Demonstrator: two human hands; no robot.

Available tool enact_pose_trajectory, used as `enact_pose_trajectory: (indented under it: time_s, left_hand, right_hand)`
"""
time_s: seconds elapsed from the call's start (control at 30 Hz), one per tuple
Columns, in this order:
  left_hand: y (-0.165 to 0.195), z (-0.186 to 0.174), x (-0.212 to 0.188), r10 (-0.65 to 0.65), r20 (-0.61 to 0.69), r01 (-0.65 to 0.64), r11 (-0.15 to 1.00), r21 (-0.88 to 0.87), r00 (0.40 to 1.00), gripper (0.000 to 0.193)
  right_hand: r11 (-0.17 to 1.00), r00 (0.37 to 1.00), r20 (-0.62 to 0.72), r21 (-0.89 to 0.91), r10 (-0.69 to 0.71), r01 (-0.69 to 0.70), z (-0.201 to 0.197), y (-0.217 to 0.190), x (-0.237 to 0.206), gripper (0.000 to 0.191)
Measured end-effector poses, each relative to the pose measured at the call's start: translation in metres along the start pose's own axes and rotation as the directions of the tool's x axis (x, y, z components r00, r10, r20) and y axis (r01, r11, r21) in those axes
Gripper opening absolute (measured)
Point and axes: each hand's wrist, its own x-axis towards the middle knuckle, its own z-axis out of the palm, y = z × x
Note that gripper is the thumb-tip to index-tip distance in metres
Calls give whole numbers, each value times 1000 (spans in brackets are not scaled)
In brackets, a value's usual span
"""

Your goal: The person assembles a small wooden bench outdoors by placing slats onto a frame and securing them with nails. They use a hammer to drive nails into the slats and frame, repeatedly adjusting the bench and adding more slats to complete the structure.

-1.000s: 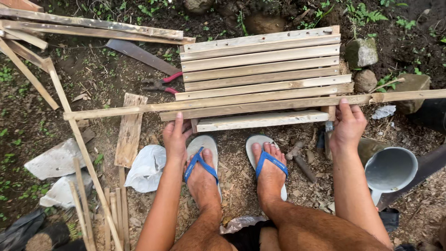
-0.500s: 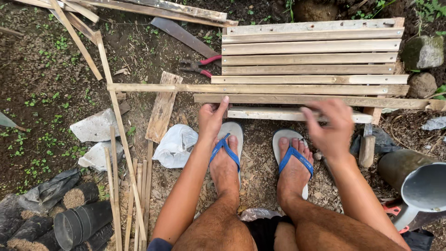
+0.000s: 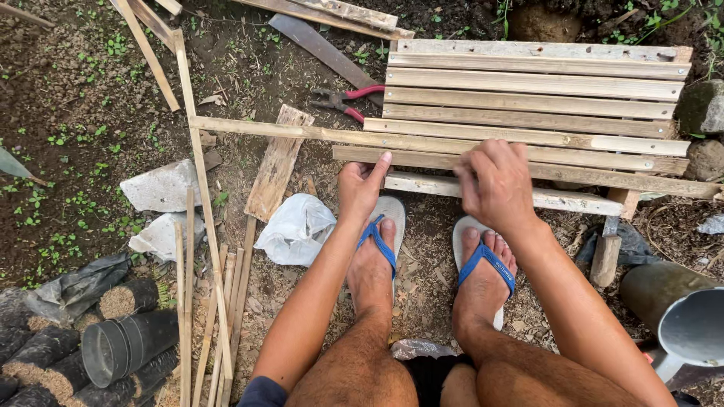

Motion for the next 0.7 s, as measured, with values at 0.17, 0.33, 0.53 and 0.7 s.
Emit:
enact_pose_trajectory:
  time_s: [0.17, 0.33, 0.53, 0.7]
  left_hand:
    - [-4, -1, 1, 38, 10, -37, 998, -46, 999, 36]
    - [-9, -2, 2, 29, -2, -29, 999, -23, 1000, 35]
    - [-12, -2, 4, 57, 11, -57, 996, -62, 998, 33]
    - [-13, -3, 5, 58, 10, -57, 997, -58, 998, 33]
  right_hand:
    - [898, 973, 229, 435, -38, -67, -1, -17, 4, 20]
    - [997, 997, 28, 10, 70, -71, 24, -24, 30, 11]
    - [998, 999, 13, 32, -45, 45, 42, -21, 51, 13]
    - [993, 991, 67, -6, -116, 117, 48, -30, 58, 11]
